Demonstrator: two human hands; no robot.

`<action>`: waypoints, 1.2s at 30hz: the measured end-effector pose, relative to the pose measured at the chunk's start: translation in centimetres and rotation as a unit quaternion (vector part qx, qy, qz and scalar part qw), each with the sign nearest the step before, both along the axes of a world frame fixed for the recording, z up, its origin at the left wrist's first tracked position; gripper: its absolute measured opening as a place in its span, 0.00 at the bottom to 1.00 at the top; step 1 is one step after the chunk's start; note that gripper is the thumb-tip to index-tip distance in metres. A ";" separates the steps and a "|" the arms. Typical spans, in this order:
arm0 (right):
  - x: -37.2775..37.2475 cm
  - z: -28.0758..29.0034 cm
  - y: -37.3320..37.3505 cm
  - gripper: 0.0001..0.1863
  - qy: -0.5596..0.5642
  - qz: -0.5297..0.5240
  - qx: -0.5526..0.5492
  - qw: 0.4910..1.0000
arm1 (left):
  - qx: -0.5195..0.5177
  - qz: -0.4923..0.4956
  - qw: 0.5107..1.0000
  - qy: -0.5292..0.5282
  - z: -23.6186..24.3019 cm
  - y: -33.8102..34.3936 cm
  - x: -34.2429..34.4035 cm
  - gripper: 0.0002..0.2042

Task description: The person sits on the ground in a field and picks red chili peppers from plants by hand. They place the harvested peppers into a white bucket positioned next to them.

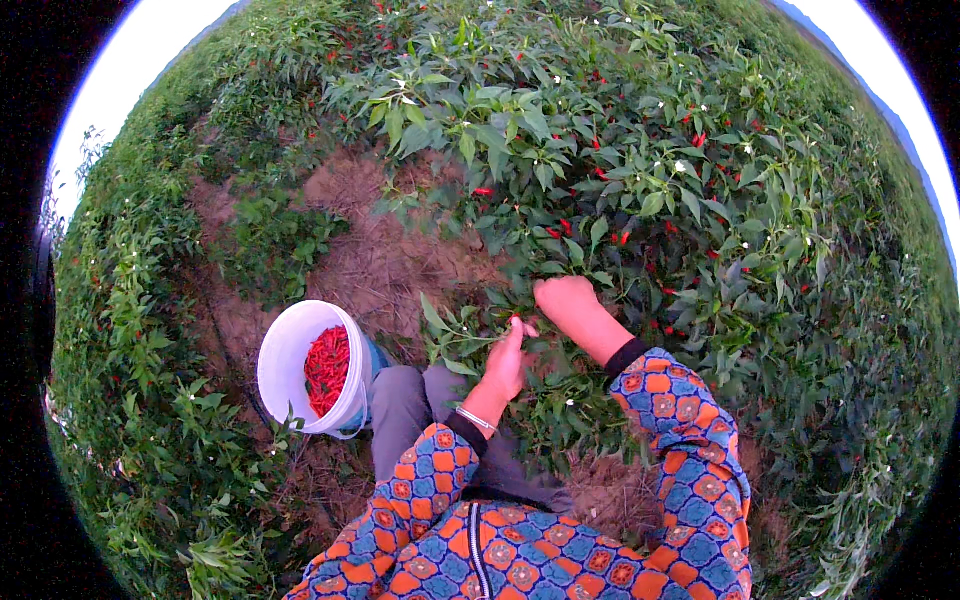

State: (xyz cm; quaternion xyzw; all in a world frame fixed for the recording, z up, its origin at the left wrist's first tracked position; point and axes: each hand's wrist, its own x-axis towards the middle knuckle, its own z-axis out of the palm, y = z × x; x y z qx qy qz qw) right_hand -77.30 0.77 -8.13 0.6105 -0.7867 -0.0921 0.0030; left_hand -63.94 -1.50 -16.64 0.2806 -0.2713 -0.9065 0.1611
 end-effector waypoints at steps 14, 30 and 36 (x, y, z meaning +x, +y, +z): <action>-1.5 -4.1 3.3 0.09 -0.381 -0.206 -0.084 0.898 | -0.009 0.003 1.000 -0.021 0.6 -0.2 -0.2 0.24; 20.6 1.9 -13.5 0.19 -0.677 -0.039 -0.203 0.706 | -0.196 0.013 0.955 -0.222 -11.2 -1.0 -1.2 0.32; 2.8 5.3 -8.1 0.13 -0.429 -0.117 -0.442 0.779 | -0.081 0.053 0.976 -0.197 -2.2 -0.2 -0.2 0.22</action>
